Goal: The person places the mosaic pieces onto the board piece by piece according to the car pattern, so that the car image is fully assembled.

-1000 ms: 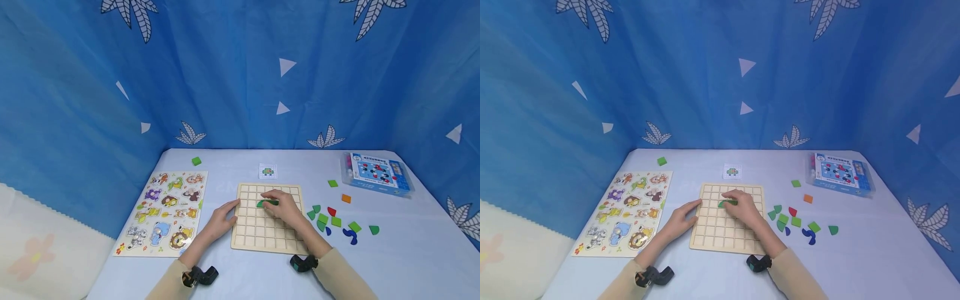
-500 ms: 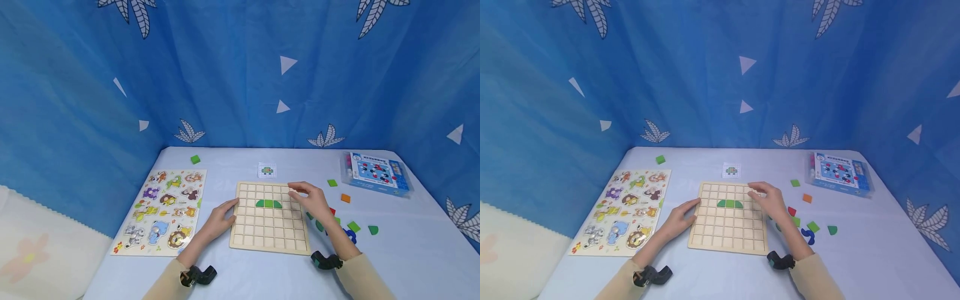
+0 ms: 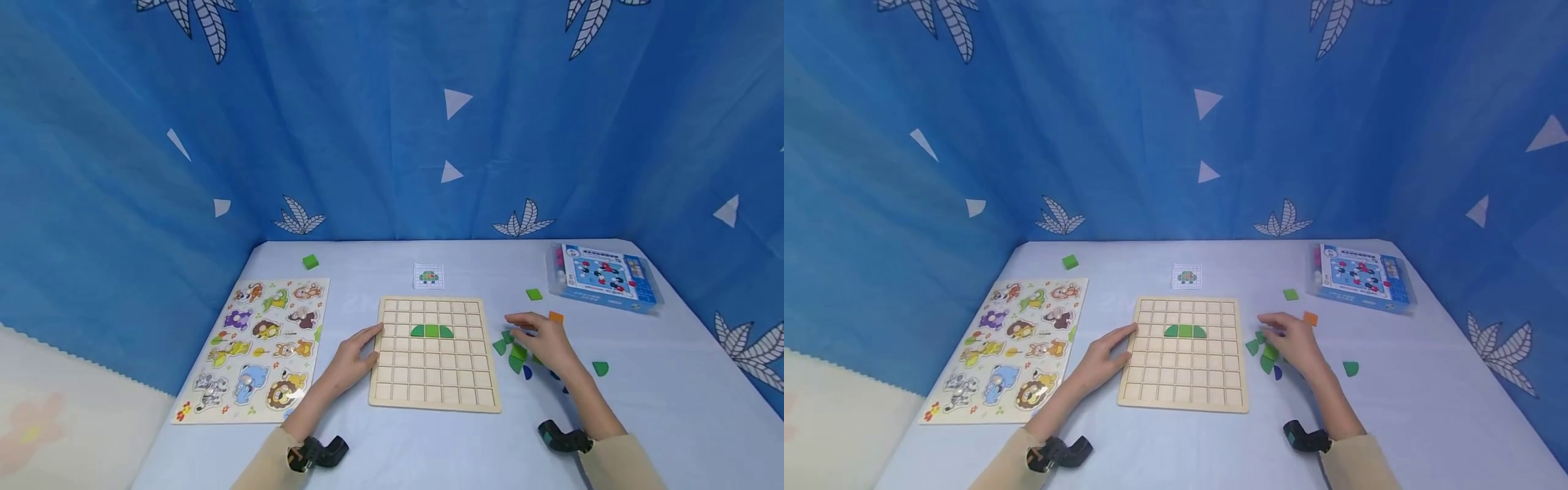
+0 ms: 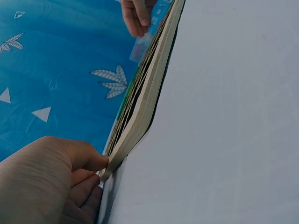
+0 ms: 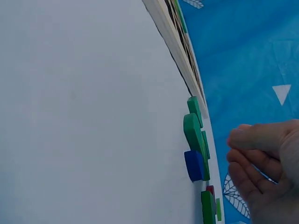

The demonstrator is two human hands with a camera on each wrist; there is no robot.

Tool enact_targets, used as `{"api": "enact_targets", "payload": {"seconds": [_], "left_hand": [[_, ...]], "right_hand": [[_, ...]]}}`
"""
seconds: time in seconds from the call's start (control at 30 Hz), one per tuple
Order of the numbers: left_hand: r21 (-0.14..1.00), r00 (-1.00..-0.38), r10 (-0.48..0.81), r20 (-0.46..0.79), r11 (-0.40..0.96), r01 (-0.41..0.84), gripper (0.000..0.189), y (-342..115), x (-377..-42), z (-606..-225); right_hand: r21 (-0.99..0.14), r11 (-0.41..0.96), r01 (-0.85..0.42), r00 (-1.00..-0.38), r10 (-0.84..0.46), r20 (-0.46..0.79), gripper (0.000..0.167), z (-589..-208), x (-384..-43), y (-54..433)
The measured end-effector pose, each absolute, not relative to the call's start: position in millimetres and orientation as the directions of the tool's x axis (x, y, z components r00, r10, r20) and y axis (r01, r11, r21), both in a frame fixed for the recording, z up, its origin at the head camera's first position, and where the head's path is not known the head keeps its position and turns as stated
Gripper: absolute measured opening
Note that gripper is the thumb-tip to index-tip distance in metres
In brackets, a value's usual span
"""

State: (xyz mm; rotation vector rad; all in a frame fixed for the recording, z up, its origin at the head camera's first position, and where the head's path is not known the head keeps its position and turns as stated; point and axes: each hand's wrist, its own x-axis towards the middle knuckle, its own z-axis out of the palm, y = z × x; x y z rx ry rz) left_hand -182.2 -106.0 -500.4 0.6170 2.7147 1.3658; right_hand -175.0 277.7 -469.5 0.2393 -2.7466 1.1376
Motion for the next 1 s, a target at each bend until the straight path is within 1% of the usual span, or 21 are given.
{"api": "enact_targets", "payload": {"seconds": [0.07,0.13,0.37,0.5,0.63,0.83,0.93,1.0], "left_hand": [[0.783,-0.920,0.366,0.139,0.529,0.328,0.055,-106.0,-182.4,-500.3],[0.785,-0.918,0.370,0.141,0.523,0.331,0.055,-105.3,-183.3,-500.4],[0.775,-0.920,0.368,0.137,0.539,0.331,0.055,-104.8,-183.7,-500.8],[0.769,-0.922,0.360,0.141,0.546,0.331,0.056,-106.3,-181.7,-500.2],[0.773,-0.922,0.356,0.154,0.538,0.337,0.055,-106.7,-180.3,-502.1],[0.774,-0.921,0.359,0.152,0.536,0.337,0.055,-108.7,-178.6,-505.1],[0.771,-0.916,0.363,0.170,0.530,0.353,0.055,-108.5,-180.1,-504.9],[0.767,-0.911,0.366,0.187,0.525,0.369,0.056,-107.9,-181.2,-504.4]], "right_hand": [[-0.669,0.719,-0.188,-0.980,-0.093,0.174,0.028,-470.7,-173.4,277.8],[-0.646,0.740,-0.185,-0.981,-0.097,0.170,0.027,-471.3,-172.6,278.0],[-0.550,0.790,-0.270,-0.954,-0.142,0.264,0.024,-483.1,-174.2,278.2],[-0.506,0.823,-0.259,-0.948,-0.115,0.297,0.023,-487.4,-176.5,274.8],[-0.514,0.828,-0.225,-0.953,-0.078,0.292,0.026,-487.4,-177.5,273.2],[-0.552,0.788,-0.272,-0.956,-0.156,0.248,0.036,-487.8,-174.4,273.4],[-0.541,0.788,-0.293,-0.950,-0.174,0.260,0.035,-488.5,-174.8,274.9],[-0.533,0.795,-0.289,-0.948,-0.159,0.277,0.033,-489.4,-175.6,276.0]]}}
